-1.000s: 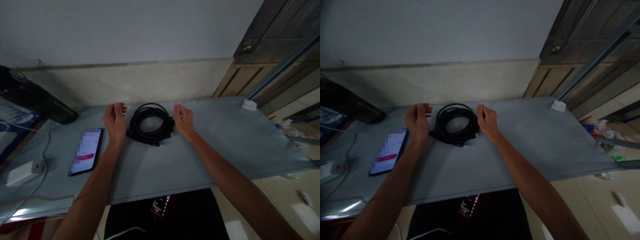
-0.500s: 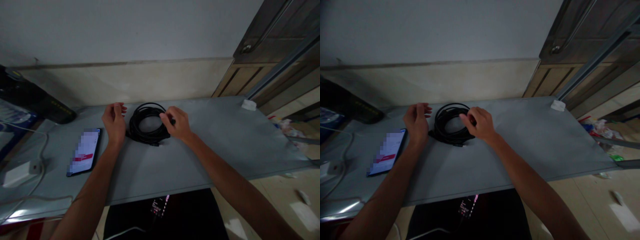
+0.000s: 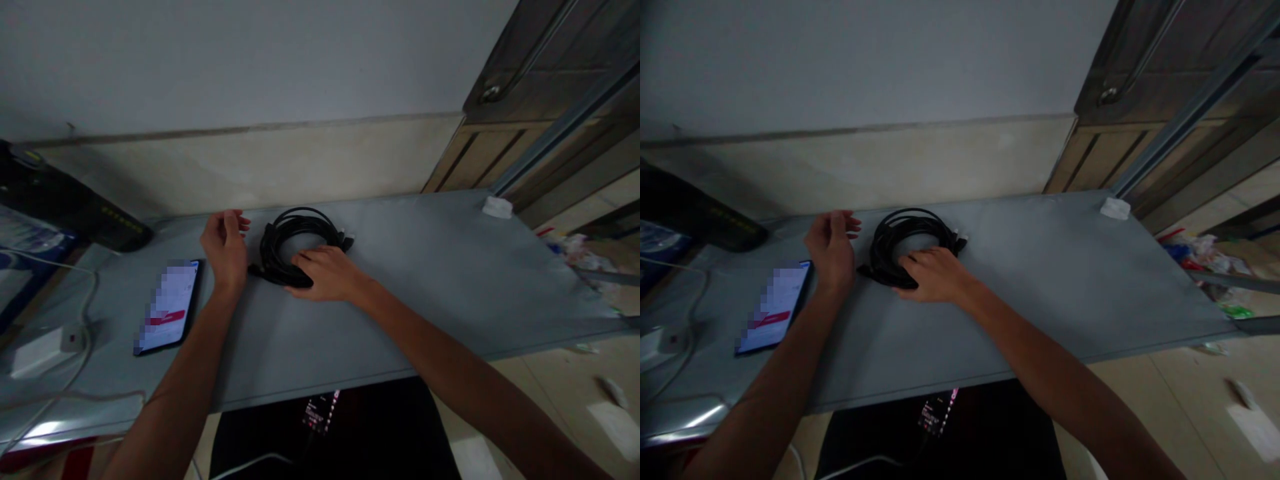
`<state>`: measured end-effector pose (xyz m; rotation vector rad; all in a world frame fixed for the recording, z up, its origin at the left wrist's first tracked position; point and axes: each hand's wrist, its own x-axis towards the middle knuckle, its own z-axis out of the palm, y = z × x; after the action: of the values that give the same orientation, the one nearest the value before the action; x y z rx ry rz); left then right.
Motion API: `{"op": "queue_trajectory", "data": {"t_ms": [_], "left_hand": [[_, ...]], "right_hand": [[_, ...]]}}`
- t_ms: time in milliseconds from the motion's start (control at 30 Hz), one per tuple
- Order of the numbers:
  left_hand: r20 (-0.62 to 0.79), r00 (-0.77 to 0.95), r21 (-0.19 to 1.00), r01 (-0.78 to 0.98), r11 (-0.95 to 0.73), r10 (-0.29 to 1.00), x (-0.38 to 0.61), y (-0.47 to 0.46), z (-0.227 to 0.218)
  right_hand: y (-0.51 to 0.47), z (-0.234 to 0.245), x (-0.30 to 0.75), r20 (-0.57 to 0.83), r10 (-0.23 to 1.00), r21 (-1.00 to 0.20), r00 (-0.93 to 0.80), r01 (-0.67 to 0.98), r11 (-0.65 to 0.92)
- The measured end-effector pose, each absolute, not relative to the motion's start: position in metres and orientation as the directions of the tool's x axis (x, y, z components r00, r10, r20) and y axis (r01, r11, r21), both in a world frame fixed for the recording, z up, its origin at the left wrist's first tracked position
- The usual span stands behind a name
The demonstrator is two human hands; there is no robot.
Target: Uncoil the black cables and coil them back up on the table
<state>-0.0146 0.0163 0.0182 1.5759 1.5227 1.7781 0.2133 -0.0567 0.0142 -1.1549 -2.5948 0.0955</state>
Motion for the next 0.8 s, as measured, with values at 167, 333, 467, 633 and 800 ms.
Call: {"op": "queue_trajectory", "data": {"t_ms": [167,333,467,633,800], "left_hand": [[0.523,-0.324,0.828,0.412,-0.380,0.788,-0.013,0.017,0.014],[0.541,-0.284,0.803,0.454,-0.386,0.791,-0.011,0.012,0.012],[0.537,-0.247,0.785,0.496,-0.370,0.807,-0.011,0.009,0.011],[0.515,-0.207,0.797,0.473,-0.376,0.832,-0.010,0.008,0.010],[0.513,-0.188,0.799,0.462,-0.386,0.838,-0.008,0.007,0.010]], "right_hand": [[-0.049,0.018,0.228,0.198,0.789,-0.223,-0.581,0.757,0.614],[-0.046,0.019,0.236,0.187,0.855,-0.225,-0.484,0.826,0.517],[-0.045,0.018,0.250,0.206,0.888,-0.200,-0.410,0.871,0.449],[-0.055,0.009,0.294,0.253,0.895,-0.134,-0.366,0.903,0.407],[-0.073,-0.008,0.368,0.380,0.896,-0.055,-0.230,0.961,0.270]]}}
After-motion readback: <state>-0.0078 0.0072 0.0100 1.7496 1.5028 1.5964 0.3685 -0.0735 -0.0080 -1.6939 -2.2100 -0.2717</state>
